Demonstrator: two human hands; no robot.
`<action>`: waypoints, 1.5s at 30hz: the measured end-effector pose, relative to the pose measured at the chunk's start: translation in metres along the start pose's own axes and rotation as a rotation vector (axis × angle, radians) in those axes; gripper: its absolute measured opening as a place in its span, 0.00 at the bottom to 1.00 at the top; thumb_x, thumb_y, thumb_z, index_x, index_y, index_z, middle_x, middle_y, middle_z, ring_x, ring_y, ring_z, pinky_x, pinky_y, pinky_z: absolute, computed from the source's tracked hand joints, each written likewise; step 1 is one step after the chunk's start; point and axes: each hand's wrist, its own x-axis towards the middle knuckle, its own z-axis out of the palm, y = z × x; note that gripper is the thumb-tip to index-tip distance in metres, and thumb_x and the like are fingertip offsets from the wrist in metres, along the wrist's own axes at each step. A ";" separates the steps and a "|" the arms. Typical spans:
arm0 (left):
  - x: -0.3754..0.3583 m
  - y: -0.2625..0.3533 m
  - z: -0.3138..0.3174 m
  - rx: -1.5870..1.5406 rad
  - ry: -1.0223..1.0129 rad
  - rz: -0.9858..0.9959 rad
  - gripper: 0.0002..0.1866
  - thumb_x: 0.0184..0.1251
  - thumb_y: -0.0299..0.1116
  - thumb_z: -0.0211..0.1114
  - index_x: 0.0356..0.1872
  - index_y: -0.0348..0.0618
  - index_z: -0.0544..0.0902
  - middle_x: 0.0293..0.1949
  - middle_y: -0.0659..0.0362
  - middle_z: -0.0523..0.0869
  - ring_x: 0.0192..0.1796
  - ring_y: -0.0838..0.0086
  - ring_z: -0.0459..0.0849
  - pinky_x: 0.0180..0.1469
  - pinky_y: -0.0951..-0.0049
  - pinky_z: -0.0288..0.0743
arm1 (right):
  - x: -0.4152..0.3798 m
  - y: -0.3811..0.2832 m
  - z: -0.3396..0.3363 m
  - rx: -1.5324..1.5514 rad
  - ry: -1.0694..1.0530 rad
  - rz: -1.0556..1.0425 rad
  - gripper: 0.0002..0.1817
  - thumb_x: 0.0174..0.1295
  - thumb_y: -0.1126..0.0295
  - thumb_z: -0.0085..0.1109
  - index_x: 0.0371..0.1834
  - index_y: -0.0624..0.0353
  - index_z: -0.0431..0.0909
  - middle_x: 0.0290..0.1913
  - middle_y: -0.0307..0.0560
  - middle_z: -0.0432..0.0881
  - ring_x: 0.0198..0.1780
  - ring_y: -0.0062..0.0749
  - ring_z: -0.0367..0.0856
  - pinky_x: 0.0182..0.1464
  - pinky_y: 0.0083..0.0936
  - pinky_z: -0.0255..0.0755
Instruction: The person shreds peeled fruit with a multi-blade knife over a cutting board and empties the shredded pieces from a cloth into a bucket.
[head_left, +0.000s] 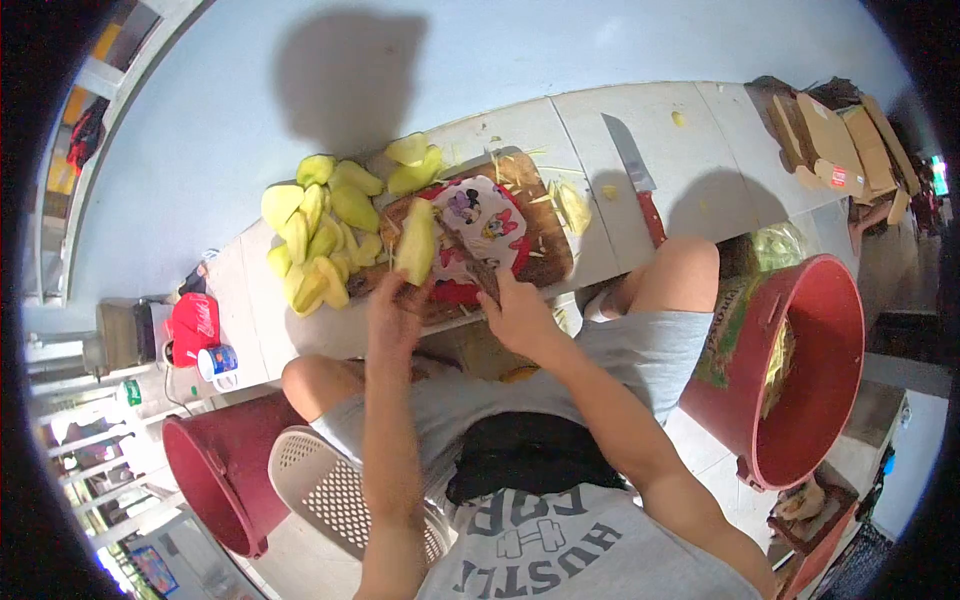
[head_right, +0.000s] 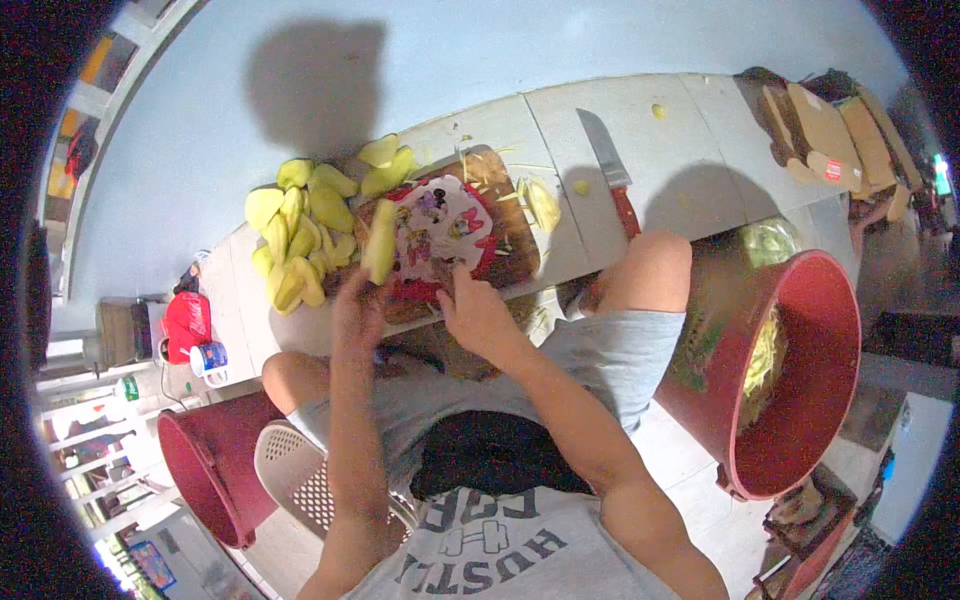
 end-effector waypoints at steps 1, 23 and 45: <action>-0.003 -0.016 0.004 -0.054 -0.015 -0.079 0.19 0.72 0.28 0.59 0.60 0.29 0.74 0.55 0.49 0.82 0.55 0.56 0.85 0.58 0.55 0.84 | -0.003 -0.002 -0.002 -0.002 0.007 0.005 0.20 0.71 0.64 0.55 0.54 0.71 0.67 0.33 0.75 0.83 0.40 0.74 0.83 0.44 0.59 0.77; -0.003 -0.026 0.025 0.916 0.045 0.310 0.22 0.72 0.34 0.66 0.61 0.31 0.77 0.48 0.54 0.85 0.46 0.71 0.85 0.45 0.69 0.81 | -0.017 -0.001 -0.009 0.059 -0.054 0.013 0.17 0.69 0.62 0.58 0.46 0.67 0.67 0.33 0.74 0.82 0.39 0.74 0.81 0.43 0.58 0.74; 0.065 -0.049 -0.002 1.283 -0.525 1.158 0.22 0.65 0.46 0.65 0.49 0.36 0.80 0.51 0.42 0.78 0.52 0.46 0.78 0.55 0.51 0.72 | -0.022 0.013 -0.014 -0.206 -0.011 0.025 0.17 0.73 0.59 0.52 0.44 0.65 0.66 0.29 0.66 0.83 0.32 0.65 0.85 0.34 0.53 0.81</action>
